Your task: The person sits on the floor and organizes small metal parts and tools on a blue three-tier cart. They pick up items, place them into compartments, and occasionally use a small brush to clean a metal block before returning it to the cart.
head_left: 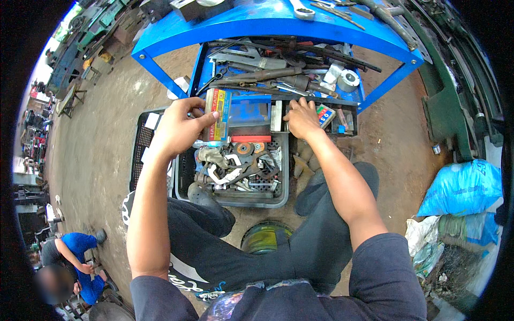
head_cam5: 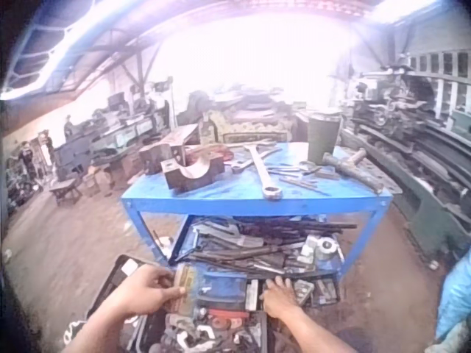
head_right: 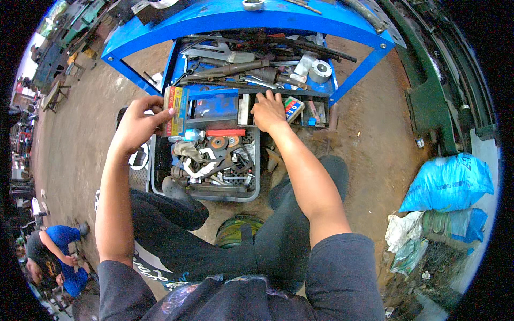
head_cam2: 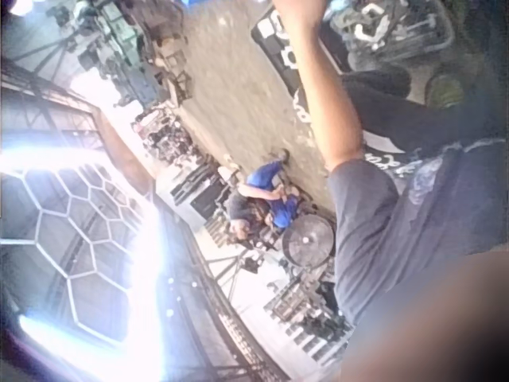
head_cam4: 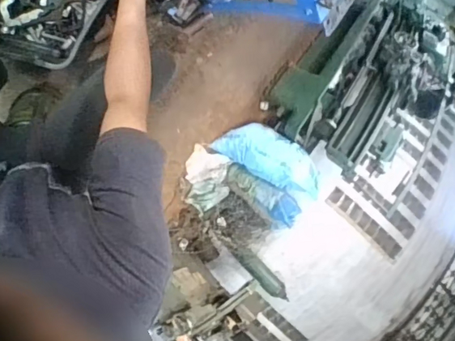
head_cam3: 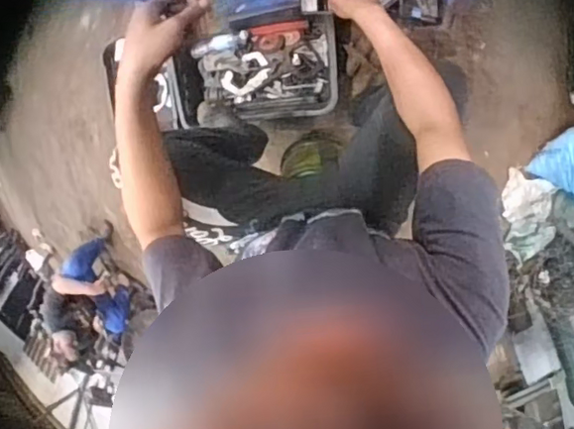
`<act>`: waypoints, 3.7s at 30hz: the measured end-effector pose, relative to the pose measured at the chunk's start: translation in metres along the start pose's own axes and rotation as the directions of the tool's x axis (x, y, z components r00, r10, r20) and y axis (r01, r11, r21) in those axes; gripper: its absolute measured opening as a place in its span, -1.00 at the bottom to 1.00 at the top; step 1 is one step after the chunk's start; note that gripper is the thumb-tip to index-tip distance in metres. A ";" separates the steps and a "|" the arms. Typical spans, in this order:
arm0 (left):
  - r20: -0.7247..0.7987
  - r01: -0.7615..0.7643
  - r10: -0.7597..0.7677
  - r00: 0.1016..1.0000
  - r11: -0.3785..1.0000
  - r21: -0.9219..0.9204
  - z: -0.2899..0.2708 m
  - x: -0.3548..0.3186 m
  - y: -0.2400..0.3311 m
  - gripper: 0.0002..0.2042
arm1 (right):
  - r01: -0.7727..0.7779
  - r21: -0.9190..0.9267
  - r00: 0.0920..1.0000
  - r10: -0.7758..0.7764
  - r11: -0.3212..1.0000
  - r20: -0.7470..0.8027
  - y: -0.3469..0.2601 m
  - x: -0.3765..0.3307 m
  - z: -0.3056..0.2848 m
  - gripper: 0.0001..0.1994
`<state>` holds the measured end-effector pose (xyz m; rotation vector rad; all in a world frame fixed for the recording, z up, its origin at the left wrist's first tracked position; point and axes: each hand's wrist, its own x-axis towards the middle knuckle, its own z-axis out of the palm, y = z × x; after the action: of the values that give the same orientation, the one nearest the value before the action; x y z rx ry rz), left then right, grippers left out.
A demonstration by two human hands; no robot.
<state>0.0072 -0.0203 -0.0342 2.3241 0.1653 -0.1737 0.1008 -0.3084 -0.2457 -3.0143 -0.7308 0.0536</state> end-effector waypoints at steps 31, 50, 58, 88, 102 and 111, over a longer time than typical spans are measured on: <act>0.055 -0.105 0.097 0.994 0.977 0.183 0.012 0.005 -0.027 -0.63 | -0.328 0.308 0.908 0.388 0.893 -0.159 0.045 -0.004 -0.067 -0.56; 0.116 0.125 -0.091 0.989 0.933 -0.338 0.201 0.101 -0.041 -0.76 | -0.347 0.675 0.808 0.573 0.652 -0.138 0.078 -0.025 -0.038 -0.46; 0.192 0.270 -0.192 0.963 0.728 -0.630 0.179 0.100 -0.053 -0.72 | -0.088 0.794 0.893 0.401 0.602 -0.205 0.047 0.022 -0.009 -0.71; -0.053 -0.221 0.262 0.964 0.892 0.394 0.217 0.084 -0.020 0.16 | -0.115 0.496 0.992 0.074 0.861 0.102 0.042 0.017 -0.029 -0.35; 0.482 -0.369 0.244 0.841 0.911 0.184 -0.035 -0.029 -0.003 -0.30 | -0.123 0.675 0.987 0.160 0.727 0.007 0.042 0.018 -0.005 -0.39; 0.213 -0.230 0.174 0.962 0.931 0.283 -0.059 -0.027 -0.063 -0.50 | -0.125 0.729 0.972 0.232 0.673 -0.047 0.056 0.026 0.000 -0.43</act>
<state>-0.0255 0.0637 -0.0337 2.5962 -0.2106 -0.3287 0.1497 -0.3467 -0.2489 -2.2687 -0.2804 0.1116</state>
